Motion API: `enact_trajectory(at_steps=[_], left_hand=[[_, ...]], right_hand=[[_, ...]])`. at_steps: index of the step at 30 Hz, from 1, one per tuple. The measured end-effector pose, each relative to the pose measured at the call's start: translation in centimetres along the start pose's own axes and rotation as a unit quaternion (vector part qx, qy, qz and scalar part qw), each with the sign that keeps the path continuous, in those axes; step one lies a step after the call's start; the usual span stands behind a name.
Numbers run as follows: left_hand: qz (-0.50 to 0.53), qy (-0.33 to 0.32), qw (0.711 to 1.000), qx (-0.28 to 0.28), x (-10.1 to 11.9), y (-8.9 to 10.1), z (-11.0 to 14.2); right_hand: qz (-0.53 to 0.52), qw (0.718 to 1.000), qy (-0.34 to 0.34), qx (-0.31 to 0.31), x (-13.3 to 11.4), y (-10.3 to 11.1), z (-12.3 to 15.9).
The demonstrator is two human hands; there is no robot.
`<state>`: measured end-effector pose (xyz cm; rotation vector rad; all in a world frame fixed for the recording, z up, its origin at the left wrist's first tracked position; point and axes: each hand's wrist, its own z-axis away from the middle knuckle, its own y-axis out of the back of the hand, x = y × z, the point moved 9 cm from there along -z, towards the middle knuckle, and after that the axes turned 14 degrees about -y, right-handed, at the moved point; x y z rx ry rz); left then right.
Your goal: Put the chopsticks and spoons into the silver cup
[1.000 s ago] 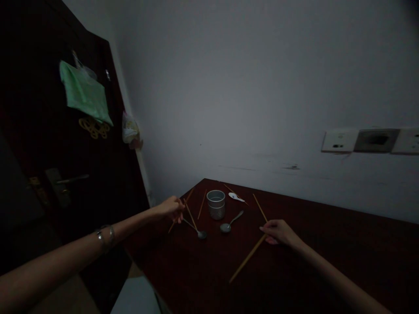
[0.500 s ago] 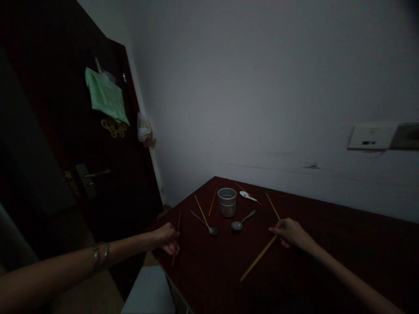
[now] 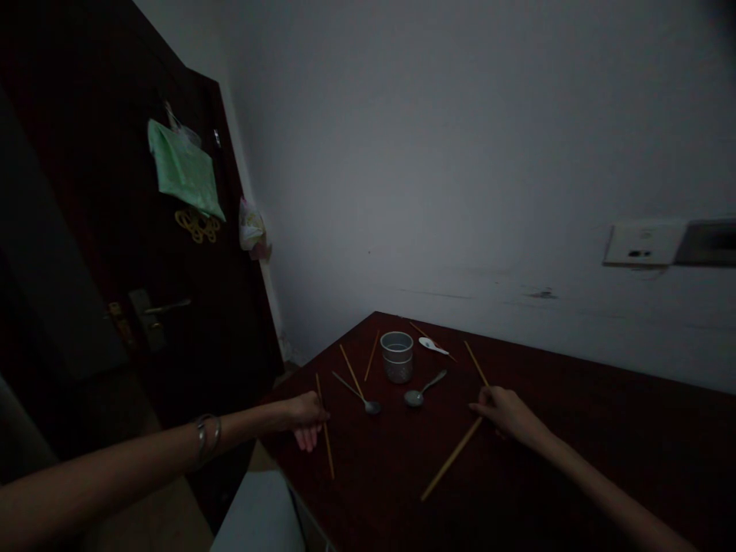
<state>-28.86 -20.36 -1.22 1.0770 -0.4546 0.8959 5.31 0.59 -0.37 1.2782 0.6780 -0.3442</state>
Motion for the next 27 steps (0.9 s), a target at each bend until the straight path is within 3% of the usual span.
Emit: enact_trajectory(at_steps=[4, 7, 10, 13, 16, 20, 23, 27], left_hand=[[-0.076, -0.003, 0.997, 0.007, 0.3, 0.8, -0.4], [-0.143, -0.05, 0.988, 0.039, 1.8, 2.3, -1.2], [-0.207, -0.126, 0.964, 0.106, 4.6, 4.1, -1.9], [-0.226, -0.235, 0.928, 0.178, 8.9, 5.0, -2.7], [-0.158, -0.312, 0.913, 0.212, 12.5, 4.3, -4.2], [-0.003, -0.371, 0.901, 0.225, 15.6, 2.3, -7.4], [0.076, -0.402, 0.881, 0.238, 16.4, 0.9, -9.5], [0.103, -0.404, 0.863, 0.283, 16.3, 0.5, -10.8]], right_hand=[[-0.004, 1.0, 0.005, 0.013, 0.1, 0.6, 0.7], [-0.012, 1.0, 0.025, 0.01, 0.2, 1.1, 1.5], [-0.024, 0.999, 0.027, 0.008, 0.6, 1.6, 2.3], [-0.04, 0.999, 0.031, 0.001, 1.2, 1.7, 2.8], [-0.055, 0.997, 0.053, 0.019, 1.6, 1.9, 3.3], [-0.08, 0.992, 0.071, 0.067, 2.2, 2.5, 4.2], [-0.095, 0.988, 0.087, 0.085, 2.1, 2.9, 4.9], [-0.139, 0.985, 0.077, 0.067, 1.9, 2.9, 5.1]])
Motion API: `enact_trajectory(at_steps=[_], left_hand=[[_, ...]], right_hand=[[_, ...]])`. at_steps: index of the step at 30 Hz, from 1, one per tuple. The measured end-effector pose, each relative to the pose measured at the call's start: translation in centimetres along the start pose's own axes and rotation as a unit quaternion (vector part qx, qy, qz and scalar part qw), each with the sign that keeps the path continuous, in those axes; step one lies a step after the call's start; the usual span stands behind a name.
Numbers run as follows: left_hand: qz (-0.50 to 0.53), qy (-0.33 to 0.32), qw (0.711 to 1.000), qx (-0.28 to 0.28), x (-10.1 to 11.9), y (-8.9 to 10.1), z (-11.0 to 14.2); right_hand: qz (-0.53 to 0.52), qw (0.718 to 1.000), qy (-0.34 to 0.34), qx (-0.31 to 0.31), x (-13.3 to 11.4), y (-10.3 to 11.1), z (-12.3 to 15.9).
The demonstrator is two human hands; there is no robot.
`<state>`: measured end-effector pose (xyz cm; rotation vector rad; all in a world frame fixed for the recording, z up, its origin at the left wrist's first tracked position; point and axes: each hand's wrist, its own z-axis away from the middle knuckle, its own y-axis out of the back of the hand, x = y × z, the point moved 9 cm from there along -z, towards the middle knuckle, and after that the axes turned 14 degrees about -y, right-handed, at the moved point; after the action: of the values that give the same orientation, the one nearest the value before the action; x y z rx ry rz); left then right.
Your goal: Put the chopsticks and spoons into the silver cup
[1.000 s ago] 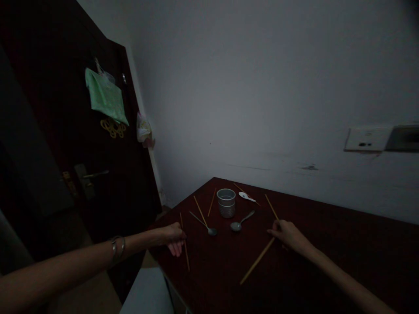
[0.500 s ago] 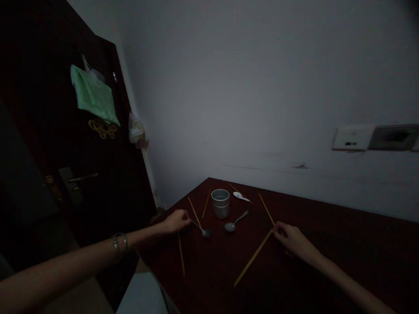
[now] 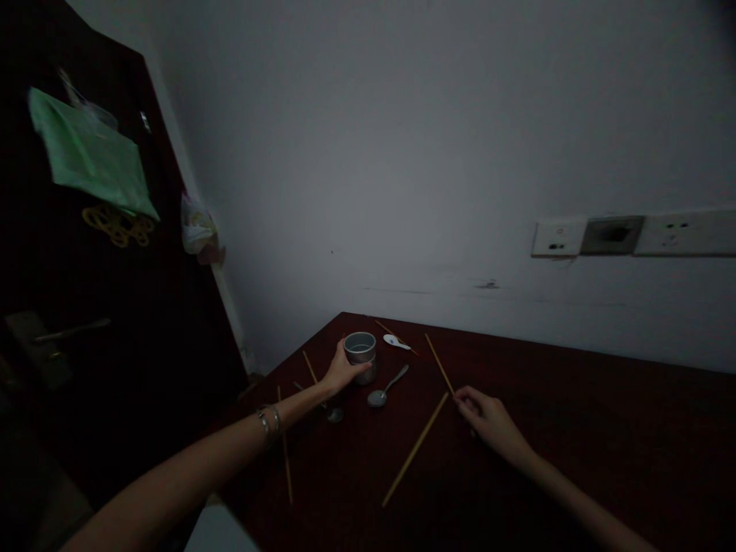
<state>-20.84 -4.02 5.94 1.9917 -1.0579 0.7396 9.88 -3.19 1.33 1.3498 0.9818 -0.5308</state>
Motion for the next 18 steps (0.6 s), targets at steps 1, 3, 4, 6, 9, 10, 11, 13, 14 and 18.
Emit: enact_trajectory(at_steps=[1, 3, 4, 6, 9, 10, 11, 13, 14, 18], left_hand=[[-0.011, 0.011, 1.0, 0.011, -0.3, 0.0, -0.1], [-0.031, 0.036, 0.998, 0.03, -0.7, 0.1, -0.4], [-0.038, 0.044, 0.998, 0.036, -0.8, 0.1, -0.7], [-0.049, 0.048, 0.996, 0.048, -0.8, 0.1, -1.3], [-0.068, 0.043, 0.995, 0.059, -0.9, 0.2, -2.3], [-0.072, 0.04, 0.995, 0.059, -1.0, 0.2, -2.6], [-0.074, 0.037, 0.995, 0.058, -1.1, 0.1, -2.9], [-0.07, 0.031, 0.996, 0.055, -1.4, 0.0, -3.2], [-0.067, 0.03, 0.996, 0.054, -1.6, 0.0, -3.3], [-0.051, 0.032, 0.997, 0.039, -2.6, -0.2, -3.4]], right_hand=[[-0.015, 1.0, -0.01, -0.009, 0.0, -0.1, -0.2], [-0.037, 0.999, -0.014, -0.018, -0.5, -0.2, -0.9], [-0.044, 0.999, -0.008, -0.017, -1.0, -0.2, -1.4], [-0.052, 0.999, 0.003, -0.011, -2.1, -0.3, -2.7], [-0.01, 1.0, 0.007, -0.008, -3.8, -1.2, -4.9], [0.032, 0.999, 0.028, -0.008, -4.7, -1.8, -5.3], [0.085, 0.995, 0.058, -0.013, -5.7, -2.6, -5.5], [0.199, 0.971, 0.127, -0.036, -7.7, -4.8, -5.3], [0.251, 0.954, 0.157, -0.05, -8.5, -6.0, -5.0], [0.38, 0.887, 0.256, -0.063, -11.1, -9.6, -3.6]])
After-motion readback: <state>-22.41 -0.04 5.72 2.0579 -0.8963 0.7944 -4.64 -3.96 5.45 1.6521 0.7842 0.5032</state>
